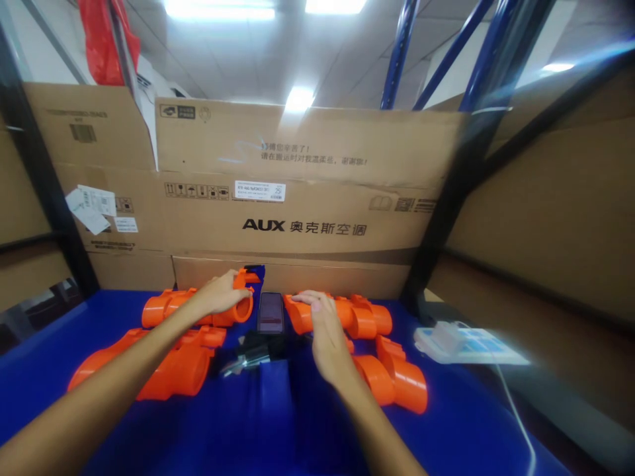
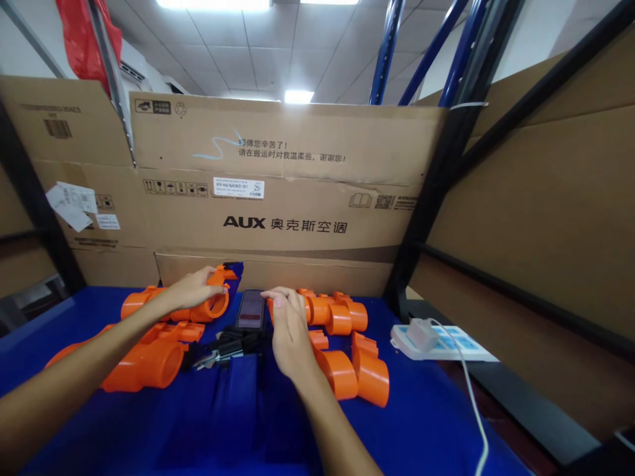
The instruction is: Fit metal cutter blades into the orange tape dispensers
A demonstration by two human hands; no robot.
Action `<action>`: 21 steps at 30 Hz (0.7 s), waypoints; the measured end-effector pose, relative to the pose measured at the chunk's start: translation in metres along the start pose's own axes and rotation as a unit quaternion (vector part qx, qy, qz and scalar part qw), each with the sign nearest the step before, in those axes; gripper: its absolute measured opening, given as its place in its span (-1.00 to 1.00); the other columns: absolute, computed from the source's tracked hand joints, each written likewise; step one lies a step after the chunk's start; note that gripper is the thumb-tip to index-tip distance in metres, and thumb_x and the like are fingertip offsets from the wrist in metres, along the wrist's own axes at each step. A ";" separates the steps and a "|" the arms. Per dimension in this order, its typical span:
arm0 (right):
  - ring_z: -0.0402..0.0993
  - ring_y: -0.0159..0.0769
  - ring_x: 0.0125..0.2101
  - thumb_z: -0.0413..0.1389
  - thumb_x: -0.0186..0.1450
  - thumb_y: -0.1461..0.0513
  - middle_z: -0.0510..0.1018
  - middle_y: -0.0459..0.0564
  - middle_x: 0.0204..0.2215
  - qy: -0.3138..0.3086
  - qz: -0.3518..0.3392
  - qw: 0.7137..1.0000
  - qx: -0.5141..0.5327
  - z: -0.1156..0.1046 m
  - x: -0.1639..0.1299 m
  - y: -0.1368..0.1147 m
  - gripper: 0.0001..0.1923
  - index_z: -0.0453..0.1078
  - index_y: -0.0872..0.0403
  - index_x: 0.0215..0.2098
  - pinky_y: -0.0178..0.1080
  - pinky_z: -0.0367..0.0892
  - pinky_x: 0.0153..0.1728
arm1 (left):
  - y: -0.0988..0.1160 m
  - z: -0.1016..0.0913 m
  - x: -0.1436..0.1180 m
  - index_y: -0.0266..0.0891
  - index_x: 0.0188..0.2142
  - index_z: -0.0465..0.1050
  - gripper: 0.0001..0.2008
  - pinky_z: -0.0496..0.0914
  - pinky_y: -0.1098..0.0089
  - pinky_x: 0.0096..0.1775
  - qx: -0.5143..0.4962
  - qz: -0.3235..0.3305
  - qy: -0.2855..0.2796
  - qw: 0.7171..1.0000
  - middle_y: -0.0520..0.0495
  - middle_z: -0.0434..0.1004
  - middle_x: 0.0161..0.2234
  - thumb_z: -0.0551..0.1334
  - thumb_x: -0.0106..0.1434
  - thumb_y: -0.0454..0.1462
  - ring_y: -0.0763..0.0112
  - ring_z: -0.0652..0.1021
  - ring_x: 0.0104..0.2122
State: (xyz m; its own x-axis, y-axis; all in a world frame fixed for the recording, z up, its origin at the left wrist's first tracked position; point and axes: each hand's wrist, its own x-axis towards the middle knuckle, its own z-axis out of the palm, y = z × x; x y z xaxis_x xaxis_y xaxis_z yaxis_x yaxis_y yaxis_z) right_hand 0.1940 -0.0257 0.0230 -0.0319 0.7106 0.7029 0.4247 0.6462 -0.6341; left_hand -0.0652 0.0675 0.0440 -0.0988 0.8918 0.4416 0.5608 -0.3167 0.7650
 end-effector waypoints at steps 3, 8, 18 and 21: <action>0.36 -0.12 0.02 -0.27 0.51 0.05 0.48 0.03 -0.06 -0.006 -0.006 1.000 -0.005 -0.001 0.000 -0.001 -0.51 0.48 -0.04 -0.09 -0.02 0.22 0.11 | -0.002 0.018 0.013 -0.16 -0.32 0.62 -0.61 0.35 -0.11 -0.09 0.136 -0.020 -0.075 0.988 -0.39 0.67 -0.25 0.48 -0.21 -0.14 -0.41 0.58 -0.13; 0.35 -0.12 0.03 -0.26 0.50 0.05 0.49 0.04 -0.07 -0.007 -0.016 1.000 0.002 -0.003 0.000 -0.001 -0.52 0.49 -0.04 -0.08 -0.02 0.22 0.10 | 0.004 0.050 0.024 -0.25 -0.39 0.64 -0.76 0.37 -0.07 -0.10 0.283 -0.049 -0.166 0.943 -0.50 0.64 -0.20 0.40 -0.07 -0.17 -0.40 0.56 -0.08; 0.35 -0.13 0.04 -0.25 0.51 0.08 0.48 0.02 -0.06 -0.014 -0.017 1.000 0.001 -0.005 0.000 -0.002 -0.53 0.50 -0.04 -0.07 -0.04 0.21 0.10 | 0.014 0.073 0.024 -0.32 0.00 0.46 -0.63 0.45 0.11 -0.06 0.407 -0.042 -0.233 0.882 -0.32 0.51 -0.01 0.23 0.31 -0.12 0.09 0.55 -0.05; 0.35 -0.15 0.03 -0.25 0.51 0.09 0.48 0.01 -0.07 -0.011 -0.019 1.000 -0.001 -0.007 0.000 -0.001 -0.53 0.51 -0.04 -0.09 -0.05 0.21 0.09 | 0.017 0.062 0.024 -0.38 -0.05 0.53 -0.55 0.42 0.08 -0.04 0.418 -0.001 -0.238 0.877 -0.48 0.54 -0.04 0.17 0.29 -0.06 -0.10 0.53 0.00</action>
State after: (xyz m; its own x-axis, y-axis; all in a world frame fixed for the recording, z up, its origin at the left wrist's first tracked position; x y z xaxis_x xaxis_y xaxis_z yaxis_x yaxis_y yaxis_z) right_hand 0.1999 -0.0285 0.0263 -0.0683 0.6913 0.7194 0.4239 0.6728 -0.6063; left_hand -0.0073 0.1038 0.0389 0.1423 0.9889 0.0436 0.9872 -0.1449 0.0658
